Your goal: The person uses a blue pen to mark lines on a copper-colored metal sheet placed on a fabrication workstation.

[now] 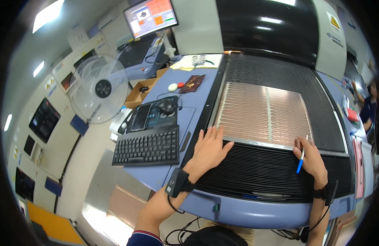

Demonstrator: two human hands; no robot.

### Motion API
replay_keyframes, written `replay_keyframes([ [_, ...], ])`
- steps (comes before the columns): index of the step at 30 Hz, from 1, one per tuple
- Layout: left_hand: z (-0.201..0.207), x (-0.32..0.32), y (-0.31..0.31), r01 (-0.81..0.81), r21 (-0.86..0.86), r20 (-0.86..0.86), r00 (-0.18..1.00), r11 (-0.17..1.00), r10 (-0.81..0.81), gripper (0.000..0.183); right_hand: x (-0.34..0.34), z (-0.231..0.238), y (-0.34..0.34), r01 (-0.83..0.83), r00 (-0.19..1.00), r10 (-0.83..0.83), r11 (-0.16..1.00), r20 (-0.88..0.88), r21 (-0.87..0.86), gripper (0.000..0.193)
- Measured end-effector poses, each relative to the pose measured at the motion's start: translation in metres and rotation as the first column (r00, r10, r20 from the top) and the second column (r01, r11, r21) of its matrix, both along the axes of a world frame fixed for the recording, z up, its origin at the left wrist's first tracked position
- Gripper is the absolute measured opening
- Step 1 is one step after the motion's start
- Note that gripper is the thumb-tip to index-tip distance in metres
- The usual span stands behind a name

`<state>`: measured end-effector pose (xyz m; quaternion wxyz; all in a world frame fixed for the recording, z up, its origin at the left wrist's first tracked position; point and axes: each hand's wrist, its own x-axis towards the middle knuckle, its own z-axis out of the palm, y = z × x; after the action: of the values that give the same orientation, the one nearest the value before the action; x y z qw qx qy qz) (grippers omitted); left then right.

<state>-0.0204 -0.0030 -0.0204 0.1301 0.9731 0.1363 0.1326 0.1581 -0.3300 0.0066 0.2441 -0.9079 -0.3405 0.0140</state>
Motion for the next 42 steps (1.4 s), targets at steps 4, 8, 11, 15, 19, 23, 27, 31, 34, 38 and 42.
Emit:
replay_keyframes([
  [4,0.008,-0.006,0.0,-0.019,0.019,-0.051,0.998,1.0,0.02,0.068,-0.018,0.018,0.004,-0.011,1.0,0.011,0.999,-0.019,-0.044,0.049],
  [8,0.007,-0.006,0.007,-0.046,-0.008,-0.023,0.999,0.999,0.046,0.064,-0.017,0.012,0.004,-0.034,0.999,0.035,0.999,0.005,-0.022,0.051],
  [11,0.007,-0.005,0.009,-0.06,-0.043,-0.048,0.997,0.997,0.058,0.064,-0.019,0.018,0.004,-0.041,0.997,0.037,0.997,-0.061,-0.063,0.05],
  [15,0.006,-0.008,0.007,-0.067,-0.003,-0.032,0.997,0.998,0.067,0.064,-0.019,0.016,0.002,-0.028,0.998,0.025,0.999,-0.064,-0.043,0.049],
  [19,0.007,-0.009,0.002,-0.067,0.031,-0.005,0.998,0.997,0.067,0.062,-0.012,0.003,-0.001,-0.059,0.998,0.059,0.998,-0.003,0.002,0.05],
  [23,0.007,-0.005,0.009,-0.063,-0.027,-0.011,0.998,0.998,0.063,0.06,-0.011,0.004,0.0,-0.083,0.996,0.082,0.997,0.024,0.011,0.051],
  [27,0.017,-0.01,0.01,-0.045,-0.018,0.026,0.999,0.999,0.045,0.063,-0.012,0.013,0.006,-0.059,0.998,0.059,0.998,-0.009,-0.028,0.048],
  [31,0.039,-0.03,0.001,0.027,-0.303,0.108,0.994,0.953,0.006,0.063,-0.015,0.009,0.002,-0.056,0.998,0.056,0.998,0.015,0.012,0.043],
  [34,0.047,-0.081,0.003,0.107,-0.539,0.344,0.933,0.835,0.103,0.055,-0.018,0.009,0.003,-0.019,1.0,0.018,0.999,-0.026,-0.029,0.042],
  [38,0.044,-0.163,0.031,-0.311,-0.337,0.421,0.794,0.889,0.438,0.049,-0.018,0.013,-0.004,-0.041,0.999,0.041,0.999,-0.027,-0.004,0.042],
  [42,0.01,-0.22,0.076,-0.595,0.05,0.382,0.753,0.802,0.535,0.041,-0.009,-0.003,-0.006,-0.061,0.997,0.059,0.998,0.044,0.032,0.041],
])
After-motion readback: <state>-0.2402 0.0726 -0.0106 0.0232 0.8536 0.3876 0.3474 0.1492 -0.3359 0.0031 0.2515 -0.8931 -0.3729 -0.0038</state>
